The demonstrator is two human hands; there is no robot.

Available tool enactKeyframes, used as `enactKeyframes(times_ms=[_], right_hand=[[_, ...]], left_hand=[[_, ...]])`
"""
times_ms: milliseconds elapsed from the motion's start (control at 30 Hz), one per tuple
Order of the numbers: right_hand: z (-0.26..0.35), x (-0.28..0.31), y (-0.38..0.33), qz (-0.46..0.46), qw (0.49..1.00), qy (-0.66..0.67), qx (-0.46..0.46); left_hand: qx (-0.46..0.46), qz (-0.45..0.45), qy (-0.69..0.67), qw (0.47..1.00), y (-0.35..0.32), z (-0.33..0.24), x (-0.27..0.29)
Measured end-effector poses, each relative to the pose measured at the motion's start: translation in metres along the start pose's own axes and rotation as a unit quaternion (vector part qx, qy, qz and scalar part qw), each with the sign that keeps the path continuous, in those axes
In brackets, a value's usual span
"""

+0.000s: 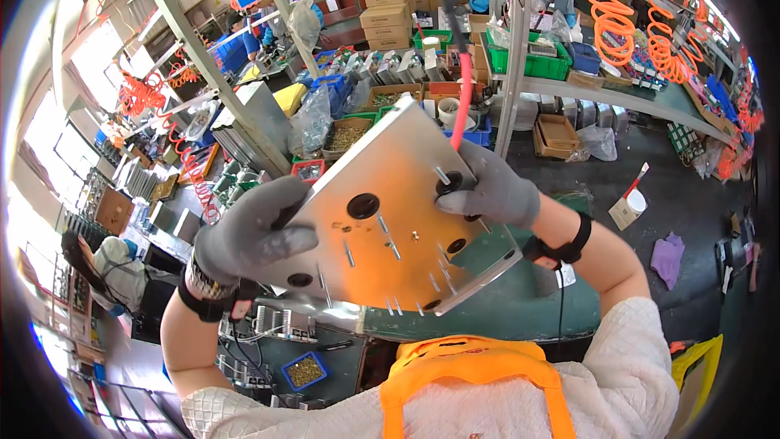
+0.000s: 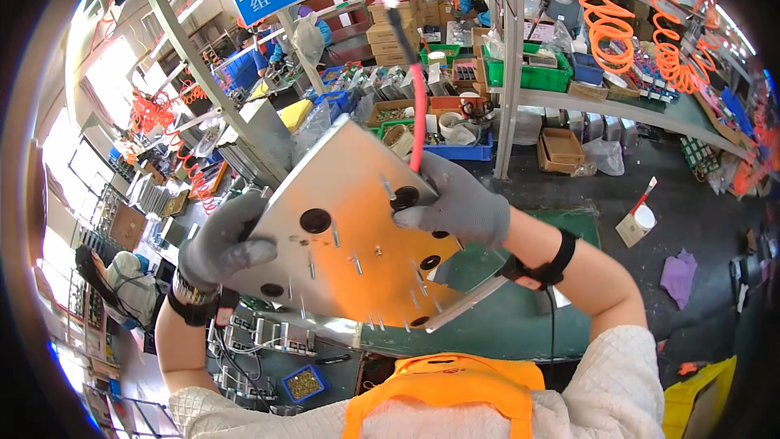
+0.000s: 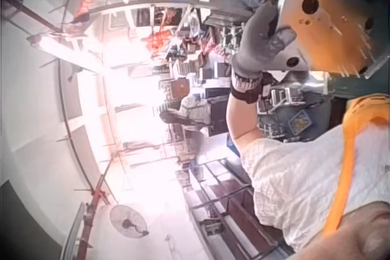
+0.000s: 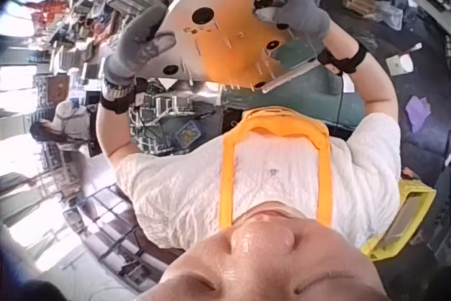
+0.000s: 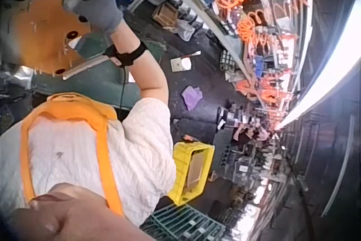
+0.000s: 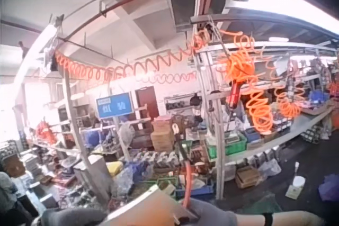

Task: Assembling electronic components onto a metal base and securing them with a power screwdriver.

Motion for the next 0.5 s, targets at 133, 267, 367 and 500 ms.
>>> enactKeyframes(times_ms=[133,267,367,500], right_hand=[[0.001,0.018,-0.023,-0.131,0.988,0.078,0.007],[-0.002,0.053,-0.038,-0.249,0.962,0.1,0.05],[-0.017,0.089,-0.058,-0.333,0.935,0.112,0.058],[-0.039,0.128,-0.089,-0.434,0.882,0.149,0.112]], left_hand=[[0.032,-0.016,0.103,0.994,0.029,0.005,0.011],[-0.018,-0.331,0.001,0.944,0.0,0.035,0.019],[0.108,-0.45,-0.086,0.882,-0.049,0.115,-0.045],[0.36,-0.14,-0.367,0.846,-0.08,0.205,-0.257]])
Point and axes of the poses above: each hand's wrist, its own y-axis towards the middle knuckle, its own x-axis out of the back of the hand, z = x × y, the point moved 6 cm from there along y, towards the middle knuckle, and after that the axes turned 11 degrees about y, right-handed, at the moved point
